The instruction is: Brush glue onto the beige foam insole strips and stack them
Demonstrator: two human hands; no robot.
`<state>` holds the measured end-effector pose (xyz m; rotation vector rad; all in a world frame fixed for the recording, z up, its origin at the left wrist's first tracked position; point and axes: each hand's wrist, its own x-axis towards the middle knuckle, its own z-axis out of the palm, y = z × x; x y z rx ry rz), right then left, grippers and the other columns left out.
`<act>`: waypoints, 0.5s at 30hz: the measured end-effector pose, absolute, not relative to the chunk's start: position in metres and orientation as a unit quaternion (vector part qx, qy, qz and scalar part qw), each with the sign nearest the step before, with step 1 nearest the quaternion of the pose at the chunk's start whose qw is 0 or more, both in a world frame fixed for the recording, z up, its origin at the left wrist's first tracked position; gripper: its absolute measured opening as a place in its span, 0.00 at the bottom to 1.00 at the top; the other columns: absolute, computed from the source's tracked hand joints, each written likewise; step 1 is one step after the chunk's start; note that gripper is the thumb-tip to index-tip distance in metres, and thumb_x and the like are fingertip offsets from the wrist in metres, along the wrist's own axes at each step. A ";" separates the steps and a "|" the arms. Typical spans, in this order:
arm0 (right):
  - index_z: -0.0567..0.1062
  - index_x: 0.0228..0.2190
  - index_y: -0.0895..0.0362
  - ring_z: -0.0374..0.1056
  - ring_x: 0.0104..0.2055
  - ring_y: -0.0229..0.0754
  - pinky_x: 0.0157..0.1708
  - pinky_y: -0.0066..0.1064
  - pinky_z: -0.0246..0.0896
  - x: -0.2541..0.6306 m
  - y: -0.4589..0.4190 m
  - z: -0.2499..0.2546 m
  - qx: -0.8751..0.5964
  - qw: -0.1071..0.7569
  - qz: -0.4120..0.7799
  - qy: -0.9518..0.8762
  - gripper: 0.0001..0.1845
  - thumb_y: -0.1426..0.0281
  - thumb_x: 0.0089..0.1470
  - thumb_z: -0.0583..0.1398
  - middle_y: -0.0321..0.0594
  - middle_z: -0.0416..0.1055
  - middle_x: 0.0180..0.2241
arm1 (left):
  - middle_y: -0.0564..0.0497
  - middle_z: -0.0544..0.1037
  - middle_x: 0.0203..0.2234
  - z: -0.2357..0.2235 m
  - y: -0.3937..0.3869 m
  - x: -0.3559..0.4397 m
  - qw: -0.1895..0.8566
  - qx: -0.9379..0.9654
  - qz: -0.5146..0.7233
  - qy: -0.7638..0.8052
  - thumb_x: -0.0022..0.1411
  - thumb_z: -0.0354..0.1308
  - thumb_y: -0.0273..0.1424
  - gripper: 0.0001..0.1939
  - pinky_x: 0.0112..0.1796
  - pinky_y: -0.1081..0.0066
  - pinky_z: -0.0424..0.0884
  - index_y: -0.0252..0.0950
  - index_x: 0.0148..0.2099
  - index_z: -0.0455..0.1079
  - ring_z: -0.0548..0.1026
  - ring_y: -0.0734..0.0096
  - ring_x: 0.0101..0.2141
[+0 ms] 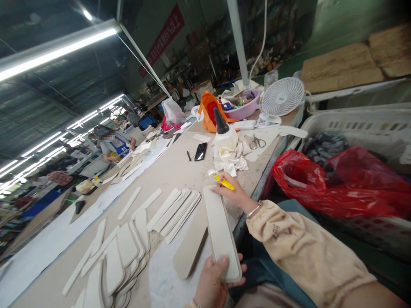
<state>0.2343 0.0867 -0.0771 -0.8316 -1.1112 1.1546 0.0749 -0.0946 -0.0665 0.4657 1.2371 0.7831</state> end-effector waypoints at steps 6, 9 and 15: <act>0.59 0.30 0.52 0.56 0.27 0.36 0.27 0.28 0.52 0.231 0.088 -0.077 -0.355 0.610 0.520 -0.482 0.20 0.61 0.45 0.66 0.28 0.60 0.25 | 0.37 0.81 0.39 -0.081 -0.095 0.069 0.726 0.221 0.358 0.543 0.55 0.65 0.37 0.19 0.29 0.66 0.78 0.29 0.45 0.71 0.81 0.55 0.35; 0.59 0.30 0.51 0.57 0.27 0.38 0.27 0.30 0.54 0.230 0.086 -0.074 -0.372 0.596 0.517 -0.490 0.20 0.59 0.45 0.66 0.30 0.60 0.25 | 0.37 0.81 0.39 -0.089 -0.096 0.067 0.731 0.225 0.368 0.529 0.54 0.66 0.39 0.21 0.29 0.66 0.77 0.30 0.45 0.71 0.81 0.55 0.35; 0.61 0.27 0.51 0.58 0.27 0.41 0.28 0.34 0.53 0.230 0.076 -0.072 -0.432 0.569 0.485 -0.503 0.21 0.56 0.43 0.66 0.32 0.61 0.25 | 0.32 0.81 0.33 -0.092 -0.100 0.072 0.763 0.243 0.415 0.431 0.38 0.72 0.46 0.34 0.36 0.56 0.75 0.25 0.42 0.75 0.80 0.45 0.35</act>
